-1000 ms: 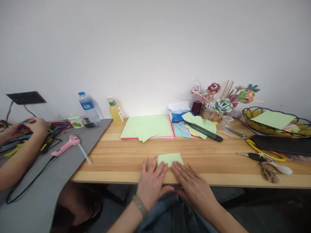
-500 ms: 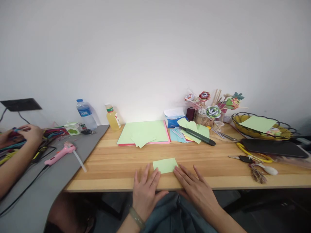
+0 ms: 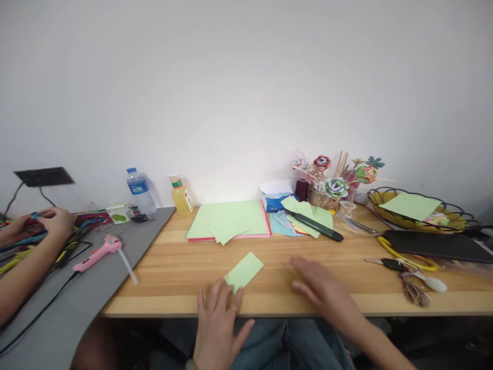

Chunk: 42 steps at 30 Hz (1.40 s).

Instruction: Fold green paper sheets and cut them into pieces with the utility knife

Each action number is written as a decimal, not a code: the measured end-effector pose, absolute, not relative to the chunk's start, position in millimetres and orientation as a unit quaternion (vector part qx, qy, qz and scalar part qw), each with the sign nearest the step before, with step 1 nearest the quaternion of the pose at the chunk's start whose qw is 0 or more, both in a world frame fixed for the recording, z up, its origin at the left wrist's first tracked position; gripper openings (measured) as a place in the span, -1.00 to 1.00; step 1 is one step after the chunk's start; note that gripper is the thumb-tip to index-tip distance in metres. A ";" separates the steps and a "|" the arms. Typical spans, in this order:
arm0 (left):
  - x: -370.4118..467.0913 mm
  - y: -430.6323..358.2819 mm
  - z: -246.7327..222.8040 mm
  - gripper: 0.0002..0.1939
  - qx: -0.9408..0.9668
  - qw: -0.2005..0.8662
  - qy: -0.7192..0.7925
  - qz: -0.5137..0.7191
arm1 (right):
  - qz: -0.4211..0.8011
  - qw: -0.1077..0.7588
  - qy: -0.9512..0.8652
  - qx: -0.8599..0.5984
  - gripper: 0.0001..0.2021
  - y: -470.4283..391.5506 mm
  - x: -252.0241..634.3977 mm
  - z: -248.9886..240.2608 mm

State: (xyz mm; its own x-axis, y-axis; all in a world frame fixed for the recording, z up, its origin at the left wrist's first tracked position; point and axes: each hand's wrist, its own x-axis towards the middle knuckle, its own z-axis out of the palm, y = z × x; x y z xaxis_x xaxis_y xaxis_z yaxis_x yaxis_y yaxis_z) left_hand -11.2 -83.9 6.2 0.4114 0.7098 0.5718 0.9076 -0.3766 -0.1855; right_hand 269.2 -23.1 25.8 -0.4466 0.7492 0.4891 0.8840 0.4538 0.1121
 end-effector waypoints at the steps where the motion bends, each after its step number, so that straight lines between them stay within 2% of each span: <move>1: -8.5 -83.4 6.5 -0.53 -0.806 0.230 -0.505 -0.206 | -0.184 0.196 -0.807 -0.525 -0.64 -6.1 280.4 30.9; 7: 15.0 -75.9 4.9 -0.47 -0.852 0.154 -0.448 -0.223 | -0.206 0.154 -0.737 -0.625 -0.65 80.7 325.8 46.7; 12: 19.6 -73.9 11.1 -0.36 -0.867 0.089 -0.451 -0.194 | -0.202 0.092 -0.739 -0.636 -0.65 91.9 327.7 43.2; 17: 10.6 -72.3 24.8 -0.34 -0.870 -0.015 -0.464 -0.163 | -0.219 0.072 -0.744 -0.628 -0.65 86.8 327.8 51.4; 23: 5.1 -55.1 32.9 -0.53 -0.861 -0.111 -0.466 -0.172 | -0.217 0.110 -0.749 -0.617 -0.64 62.2 326.1 70.0; 28: -8.6 -29.9 40.2 -0.59 -0.866 -0.135 -0.459 -0.142 | -0.141 0.174 -0.761 -0.608 -0.59 18.3 318.9 77.2; 31: -19.9 -16.0 51.2 -0.53 -0.896 -0.147 -0.408 -0.096 | -0.082 0.194 -0.794 -0.571 -0.60 -19.5 308.3 76.7; 33: -24.0 -8.9 57.7 -0.57 -0.912 -0.138 -0.377 -0.086 | -0.019 0.201 -0.816 -0.542 -0.59 -45.7 298.8 73.4; 37: -20.7 -2.2 59.9 -0.66 -0.917 -0.108 -0.374 -0.088 | 0.094 0.159 -0.852 -0.490 -0.54 -85.0 280.0 61.4; 42: -15.1 -1.0 50.6 -0.63 -0.913 -0.109 -0.382 -0.097 | 0.112 0.130 -0.877 -0.449 -0.46 -97.9 268.3 53.9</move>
State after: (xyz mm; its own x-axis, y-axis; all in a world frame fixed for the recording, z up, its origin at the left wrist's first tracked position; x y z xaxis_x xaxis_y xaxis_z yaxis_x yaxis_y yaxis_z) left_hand -15.1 -1.0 50.6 0.6902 0.7176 0.0931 0.6754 -0.6851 0.2729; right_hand 268.3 -97.9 53.9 -0.5625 0.8169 0.1278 0.7585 0.5714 -0.3134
